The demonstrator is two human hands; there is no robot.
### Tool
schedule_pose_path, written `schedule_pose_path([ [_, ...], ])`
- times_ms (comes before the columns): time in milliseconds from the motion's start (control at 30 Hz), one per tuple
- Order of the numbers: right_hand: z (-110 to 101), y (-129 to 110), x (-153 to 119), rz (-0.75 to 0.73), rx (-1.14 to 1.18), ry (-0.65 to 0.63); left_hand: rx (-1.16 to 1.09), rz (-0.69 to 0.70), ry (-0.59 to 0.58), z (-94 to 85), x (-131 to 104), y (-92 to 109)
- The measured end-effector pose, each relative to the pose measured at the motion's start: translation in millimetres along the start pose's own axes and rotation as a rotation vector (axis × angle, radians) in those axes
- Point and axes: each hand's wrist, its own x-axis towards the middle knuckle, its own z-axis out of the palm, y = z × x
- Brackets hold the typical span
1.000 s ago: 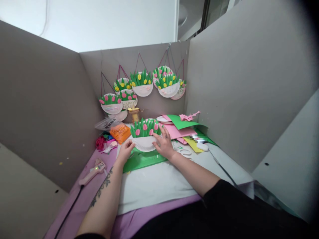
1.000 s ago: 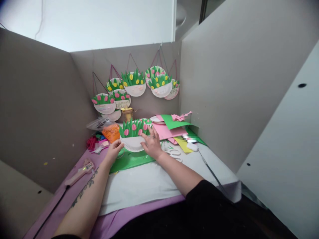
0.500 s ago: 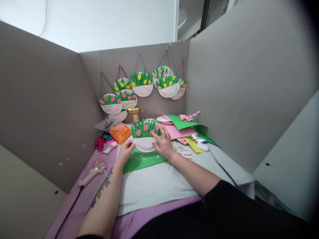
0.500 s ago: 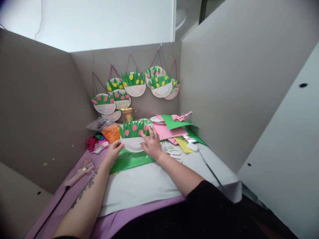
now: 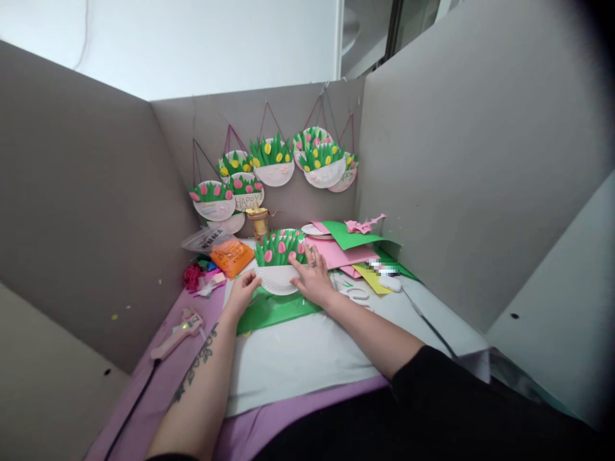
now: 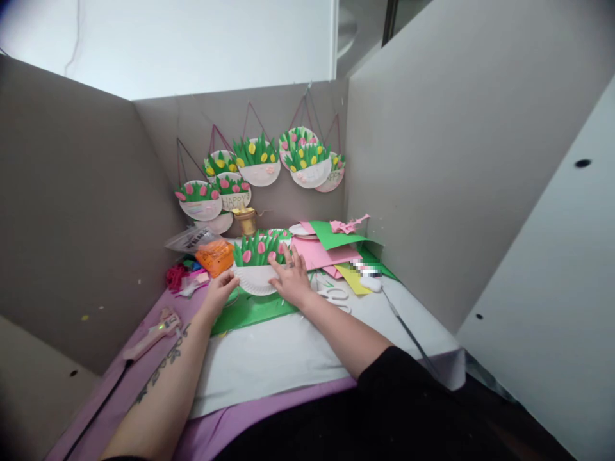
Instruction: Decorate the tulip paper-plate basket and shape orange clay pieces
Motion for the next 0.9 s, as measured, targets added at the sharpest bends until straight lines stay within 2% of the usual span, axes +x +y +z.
schedule_pose_path([
  [200,-4,0,-3,-0.030,0.035,0.153,-0.047,-0.039,0.083,-1.4,1,1],
  [400,-5,-1,-1,-0.037,0.048,0.123,-0.020,-0.017,0.065,-0.4,0,3],
  [567,-5,-3,-1,-0.025,0.032,0.040,0.005,0.006,0.038,-1.1,1,-1],
  [667,-1,0,-1,-0.018,0.075,0.081,-0.007,-0.009,0.039,-1.1,1,-1],
  [733,3,5,0,0.050,0.155,0.186,-0.041,-0.041,0.070,-1.3,2,0],
  [800,9,11,2,0.185,0.288,0.256,-0.091,-0.077,0.106,-2.0,2,-1],
  [833,12,14,3,0.265,0.387,0.246,-0.117,-0.093,0.120,-2.5,3,-2],
  [900,17,19,5,0.430,0.653,0.125,-0.158,-0.123,0.135,-3.8,4,-5],
])
